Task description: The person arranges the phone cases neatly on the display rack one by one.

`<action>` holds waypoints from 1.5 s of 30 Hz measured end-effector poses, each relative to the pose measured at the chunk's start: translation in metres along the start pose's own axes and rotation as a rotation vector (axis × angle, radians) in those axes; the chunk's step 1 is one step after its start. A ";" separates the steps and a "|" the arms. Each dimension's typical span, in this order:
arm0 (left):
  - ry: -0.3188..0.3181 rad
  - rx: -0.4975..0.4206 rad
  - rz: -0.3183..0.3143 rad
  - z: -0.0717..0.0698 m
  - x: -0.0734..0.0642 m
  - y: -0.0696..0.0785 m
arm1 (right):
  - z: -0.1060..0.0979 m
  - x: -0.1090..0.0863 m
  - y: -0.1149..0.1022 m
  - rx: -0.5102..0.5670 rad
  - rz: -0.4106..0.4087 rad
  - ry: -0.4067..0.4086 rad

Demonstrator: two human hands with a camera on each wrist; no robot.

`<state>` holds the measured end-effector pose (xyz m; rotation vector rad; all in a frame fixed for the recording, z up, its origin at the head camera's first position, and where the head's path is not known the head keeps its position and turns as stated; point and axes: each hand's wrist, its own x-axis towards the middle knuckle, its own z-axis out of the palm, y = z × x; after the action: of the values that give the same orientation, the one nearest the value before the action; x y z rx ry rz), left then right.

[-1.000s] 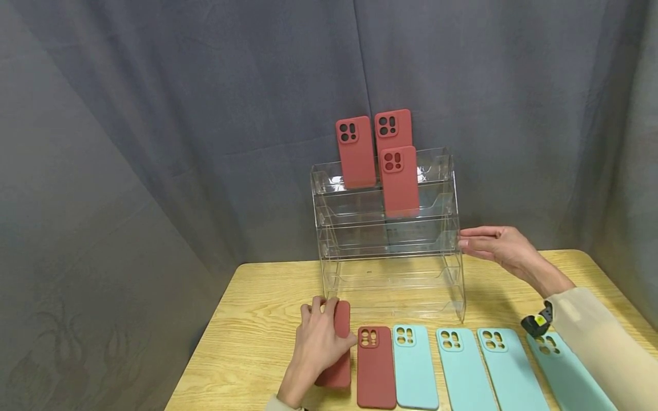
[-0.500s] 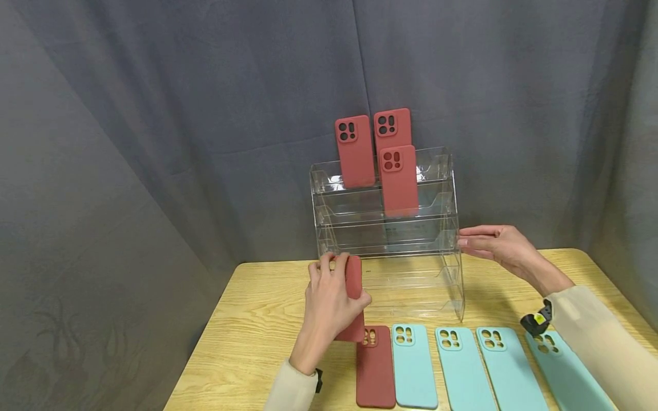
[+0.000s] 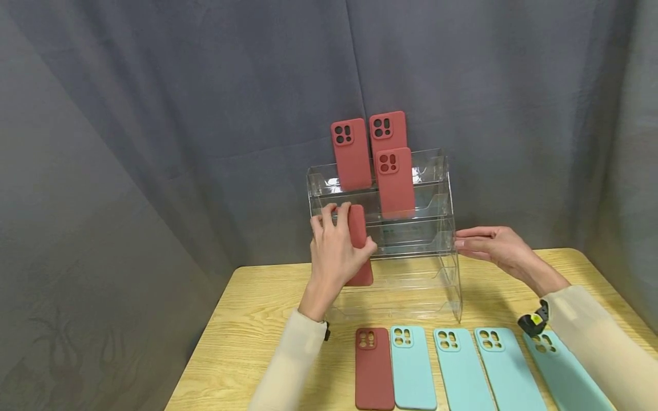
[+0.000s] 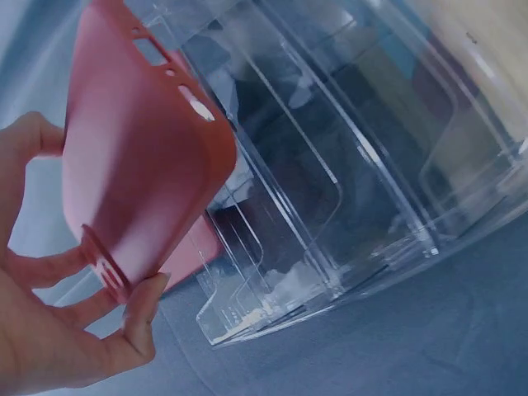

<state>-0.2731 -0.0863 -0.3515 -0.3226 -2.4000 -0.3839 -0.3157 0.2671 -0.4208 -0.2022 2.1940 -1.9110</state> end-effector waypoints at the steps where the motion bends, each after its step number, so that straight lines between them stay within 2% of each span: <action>1: 0.011 0.005 0.000 0.001 0.005 0.001 | 0.000 0.000 0.000 -0.005 0.000 0.001; 8: 0.073 0.046 0.021 0.005 0.042 0.006 | 0.002 0.001 -0.001 -0.019 -0.002 0.003; 14: 0.101 0.079 0.042 0.010 0.073 0.009 | 0.002 0.003 0.001 -0.037 -0.001 0.010; 23: 0.150 0.063 0.035 0.012 0.106 0.007 | 0.001 0.002 0.000 -0.043 0.005 0.007; 30: 0.164 0.085 0.053 0.019 0.118 0.007 | 0.000 0.000 -0.002 -0.056 0.009 0.020; 40: 0.150 0.075 0.007 0.030 0.129 0.006 | -0.002 0.000 -0.003 -0.049 0.017 0.028; 45: 0.139 0.112 -0.020 0.037 0.131 0.003 | -0.001 0.000 -0.005 -0.035 0.015 0.017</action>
<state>-0.3912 -0.0535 -0.2918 -0.2141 -2.2788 -0.2704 -0.3161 0.2679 -0.4158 -0.1752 2.2349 -1.8738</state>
